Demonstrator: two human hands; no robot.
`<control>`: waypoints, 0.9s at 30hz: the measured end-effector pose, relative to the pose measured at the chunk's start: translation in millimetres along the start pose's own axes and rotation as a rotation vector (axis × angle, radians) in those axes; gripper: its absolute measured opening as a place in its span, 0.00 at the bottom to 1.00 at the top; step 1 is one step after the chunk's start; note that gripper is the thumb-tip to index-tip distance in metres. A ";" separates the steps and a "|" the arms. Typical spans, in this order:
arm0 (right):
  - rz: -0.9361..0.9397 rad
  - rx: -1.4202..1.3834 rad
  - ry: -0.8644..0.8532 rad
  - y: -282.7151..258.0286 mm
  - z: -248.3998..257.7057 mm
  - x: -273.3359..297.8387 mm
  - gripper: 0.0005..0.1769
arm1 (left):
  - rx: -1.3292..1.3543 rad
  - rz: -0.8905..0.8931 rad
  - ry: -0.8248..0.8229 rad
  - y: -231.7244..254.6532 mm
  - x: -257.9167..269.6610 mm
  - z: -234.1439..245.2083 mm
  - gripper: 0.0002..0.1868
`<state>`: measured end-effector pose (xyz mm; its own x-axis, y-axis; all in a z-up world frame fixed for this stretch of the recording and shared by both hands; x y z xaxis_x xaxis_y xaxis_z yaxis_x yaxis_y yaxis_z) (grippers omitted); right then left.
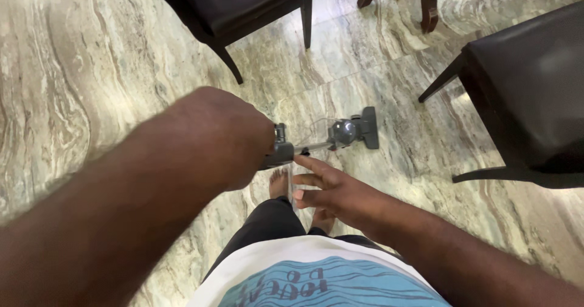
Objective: The person uses a cordless stick vacuum to clean a marble-tiled floor in a dining area. They maneuver the vacuum head back and forth between dark brown chairs and a glass table, adjusting their grip on the handle as they move.
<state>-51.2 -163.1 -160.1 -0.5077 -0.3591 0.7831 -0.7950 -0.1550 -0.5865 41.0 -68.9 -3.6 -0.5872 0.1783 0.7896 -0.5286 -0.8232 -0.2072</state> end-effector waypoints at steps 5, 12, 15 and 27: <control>-0.052 0.040 0.116 10.6 20.4 3.8 0.52 | -0.081 -0.176 0.035 33.7 -30.9 -15.1 0.10; -0.059 -0.045 0.228 34.2 55.2 0.3 0.49 | 0.069 -0.338 0.145 74.1 -67.6 -24.8 0.16; -0.071 -0.070 0.256 45.3 69.1 1.8 0.49 | 0.122 -0.354 0.064 80.6 -78.6 -36.6 0.18; -0.169 -0.113 0.368 64.6 90.3 -11.1 0.42 | 0.326 -0.438 0.169 109.9 -122.2 -57.9 0.21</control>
<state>-67.0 -252.2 -225.4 -0.4355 0.0183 0.9000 -0.8982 -0.0747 -0.4332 19.1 -149.9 -156.3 -0.4600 0.6017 0.6529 -0.5436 -0.7723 0.3288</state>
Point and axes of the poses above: each hand's wrist, its own x-axis away from the middle knuckle, its own z-axis out of the back of the hand, y = z × x, the point moved 10 cm from there along -x, towards the middle knuckle, and after that the axes turned 4 degrees about y, right-handed, at the moved point
